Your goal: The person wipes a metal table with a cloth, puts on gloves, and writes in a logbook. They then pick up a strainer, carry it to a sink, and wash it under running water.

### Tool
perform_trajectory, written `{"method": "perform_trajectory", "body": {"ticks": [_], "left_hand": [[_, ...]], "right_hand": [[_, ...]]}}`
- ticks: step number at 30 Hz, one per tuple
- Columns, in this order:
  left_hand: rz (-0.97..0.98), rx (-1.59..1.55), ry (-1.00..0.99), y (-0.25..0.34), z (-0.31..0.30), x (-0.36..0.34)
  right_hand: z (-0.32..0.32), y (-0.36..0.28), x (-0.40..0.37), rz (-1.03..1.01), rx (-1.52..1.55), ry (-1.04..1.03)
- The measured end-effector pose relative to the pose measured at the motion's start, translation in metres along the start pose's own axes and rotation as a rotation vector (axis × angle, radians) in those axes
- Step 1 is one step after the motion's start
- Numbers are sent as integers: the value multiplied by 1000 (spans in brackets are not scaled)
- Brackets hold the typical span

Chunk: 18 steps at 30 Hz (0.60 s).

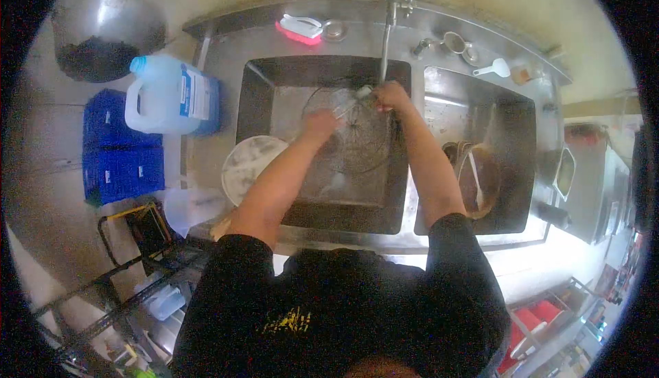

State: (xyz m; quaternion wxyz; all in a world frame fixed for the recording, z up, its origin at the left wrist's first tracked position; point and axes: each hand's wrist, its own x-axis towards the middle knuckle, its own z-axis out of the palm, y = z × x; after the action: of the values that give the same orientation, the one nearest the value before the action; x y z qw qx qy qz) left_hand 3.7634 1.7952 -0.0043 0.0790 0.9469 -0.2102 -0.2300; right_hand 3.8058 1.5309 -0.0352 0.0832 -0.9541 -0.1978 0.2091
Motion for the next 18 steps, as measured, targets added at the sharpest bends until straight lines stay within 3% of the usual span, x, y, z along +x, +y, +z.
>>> {"method": "perform_trajectory", "body": {"ticks": [2, 5, 7, 9, 11, 14, 18], "left_hand": [[-39, -89, -82, 4, -48, -23], [-102, -370, 71, -1, -88, -37], [-121, -628, 262, 9, -133, -59], [-131, -855, 403, 8, -156, -78], [-184, -1113, 432, -7, -145, -79], [-290, -1526, 424, -38, -95, -64], [-386, -2069, 469, -54, -11, -23]], "right_hand": [[-22, -6, -9, 51, -117, -92], [-22, -6, -4, 47, -150, -145], [16, 14, 9, 26, 126, 66], [13, 3, 14, 39, 361, 96], [-21, -22, -1, 104, 541, -56], [-46, -63, -6, 519, 1353, 23], [-49, -76, 7, 361, 1707, 5]]}}
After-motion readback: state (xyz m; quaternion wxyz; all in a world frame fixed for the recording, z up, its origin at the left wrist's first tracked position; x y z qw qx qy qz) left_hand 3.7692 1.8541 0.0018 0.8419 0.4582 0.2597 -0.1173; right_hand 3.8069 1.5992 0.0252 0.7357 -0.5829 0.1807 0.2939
